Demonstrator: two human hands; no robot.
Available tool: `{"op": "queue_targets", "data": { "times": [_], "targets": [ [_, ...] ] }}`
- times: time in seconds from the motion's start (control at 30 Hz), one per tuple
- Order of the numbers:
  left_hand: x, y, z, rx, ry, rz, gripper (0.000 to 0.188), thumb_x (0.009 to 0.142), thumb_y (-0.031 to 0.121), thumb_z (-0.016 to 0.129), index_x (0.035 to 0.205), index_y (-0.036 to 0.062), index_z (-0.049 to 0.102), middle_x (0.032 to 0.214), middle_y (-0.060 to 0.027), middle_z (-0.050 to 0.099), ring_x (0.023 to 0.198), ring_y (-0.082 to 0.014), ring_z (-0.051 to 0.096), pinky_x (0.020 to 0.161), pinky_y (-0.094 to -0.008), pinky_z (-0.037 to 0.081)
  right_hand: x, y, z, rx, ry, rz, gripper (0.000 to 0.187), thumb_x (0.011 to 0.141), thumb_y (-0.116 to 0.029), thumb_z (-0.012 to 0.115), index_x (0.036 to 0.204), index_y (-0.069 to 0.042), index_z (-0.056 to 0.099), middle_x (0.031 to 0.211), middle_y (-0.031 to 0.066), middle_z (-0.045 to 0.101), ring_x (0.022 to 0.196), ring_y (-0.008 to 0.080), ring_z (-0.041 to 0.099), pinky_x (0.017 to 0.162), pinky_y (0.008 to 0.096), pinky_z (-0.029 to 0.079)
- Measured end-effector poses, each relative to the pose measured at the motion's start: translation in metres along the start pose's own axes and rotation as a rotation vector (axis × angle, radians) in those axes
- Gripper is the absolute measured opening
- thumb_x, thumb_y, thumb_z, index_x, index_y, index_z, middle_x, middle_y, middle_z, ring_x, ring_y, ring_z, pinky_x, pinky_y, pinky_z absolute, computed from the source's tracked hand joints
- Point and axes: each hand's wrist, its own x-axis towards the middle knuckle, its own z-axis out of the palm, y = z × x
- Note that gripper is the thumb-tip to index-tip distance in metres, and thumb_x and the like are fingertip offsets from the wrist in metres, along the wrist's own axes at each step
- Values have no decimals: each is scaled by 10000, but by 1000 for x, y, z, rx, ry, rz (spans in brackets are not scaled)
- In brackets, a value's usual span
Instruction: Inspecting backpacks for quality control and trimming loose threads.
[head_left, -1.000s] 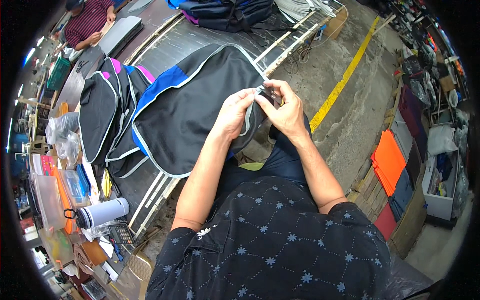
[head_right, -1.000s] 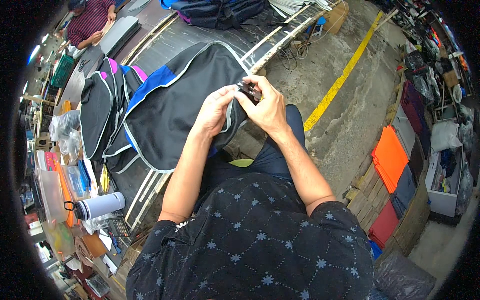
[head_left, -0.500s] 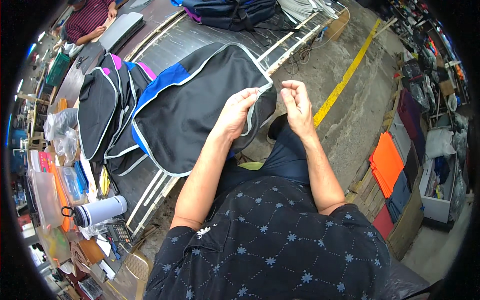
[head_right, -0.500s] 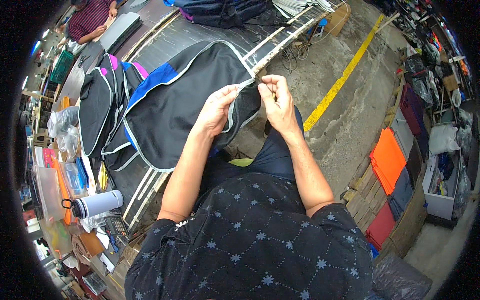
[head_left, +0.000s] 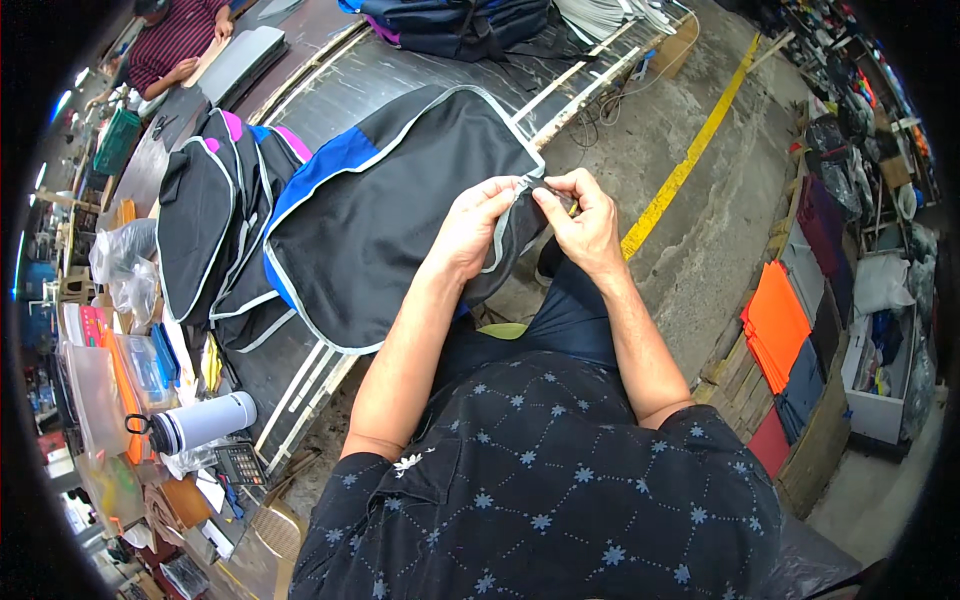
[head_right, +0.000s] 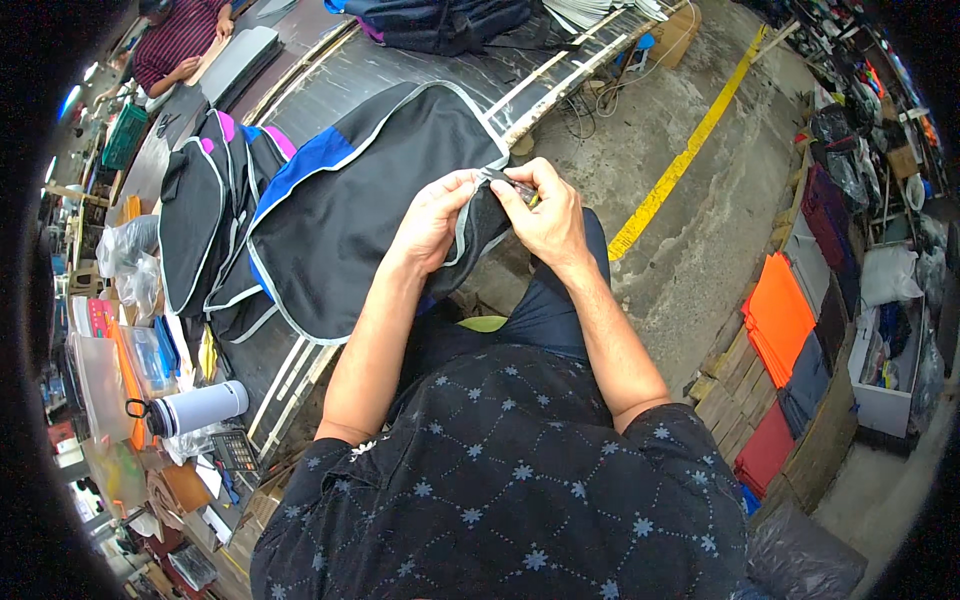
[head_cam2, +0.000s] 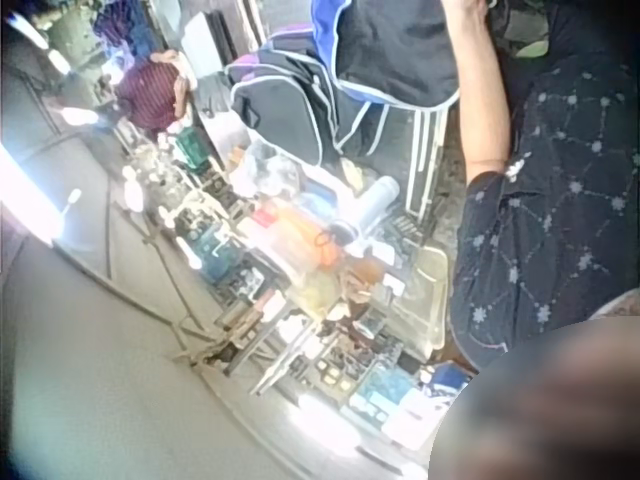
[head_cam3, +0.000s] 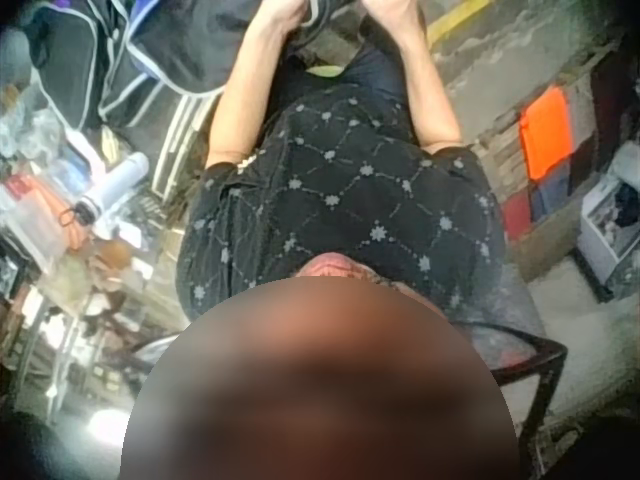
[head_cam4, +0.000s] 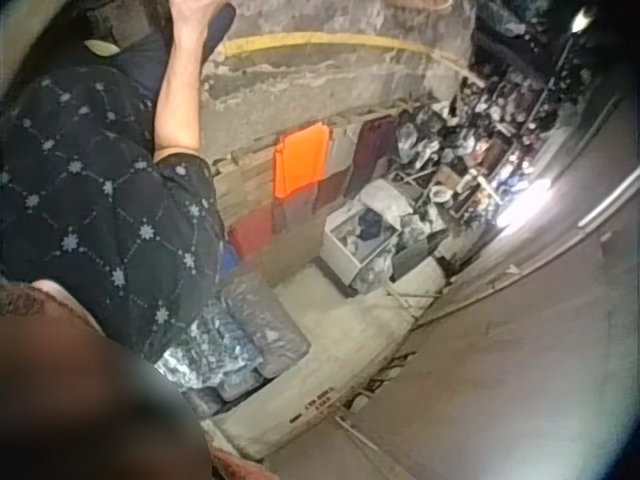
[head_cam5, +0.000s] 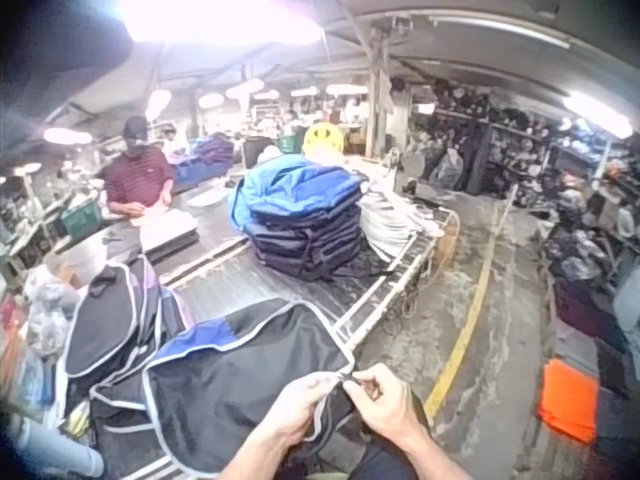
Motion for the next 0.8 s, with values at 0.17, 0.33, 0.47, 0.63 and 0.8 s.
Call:
{"op": "queue_targets", "data": {
  "times": [0.17,0.33,0.47,0.63,0.8],
  "targets": [
    [1,-1,-1,-13,-10,-12,273,1100,141,666,1302,-37,709,1194,-74,785,1038,-124,737,973,-284,580,-4,5,0,57,28,35,209,977,-159,838,1064,2,738,934,36,741,884,103,666,816,290,546],
    [-1,0,4,21,-16,6,257,1107,126,647,1292,-38,715,1177,-70,790,1024,-119,740,960,-276,583,-7,9,2,58,27,-13,199,979,-148,837,1060,2,736,935,26,737,883,96,656,817,278,535],
    [-2,0,5,42,-13,10,256,1109,125,646,1294,-38,714,1177,-70,791,1019,-119,743,954,-274,585,-6,8,4,72,41,-52,179,989,-132,824,1069,-1,733,918,12,719,871,93,646,808,275,528],
    [-3,-3,8,129,72,41,229,1080,99,694,1275,-17,728,1170,-54,786,1032,-98,726,955,-255,567,-6,14,3,150,94,1,167,1050,-150,770,1120,-15,701,925,-17,700,849,80,627,794,259,520],
    [-16,-7,35,714,189,245,225,973,106,814,1162,-3,756,952,27,724,775,-46,590,725,-234,514,-5,37,2,323,81,74,222,1110,-213,687,1209,-22,631,875,-24,651,777,59,578,712,242,493]
  ]
}}
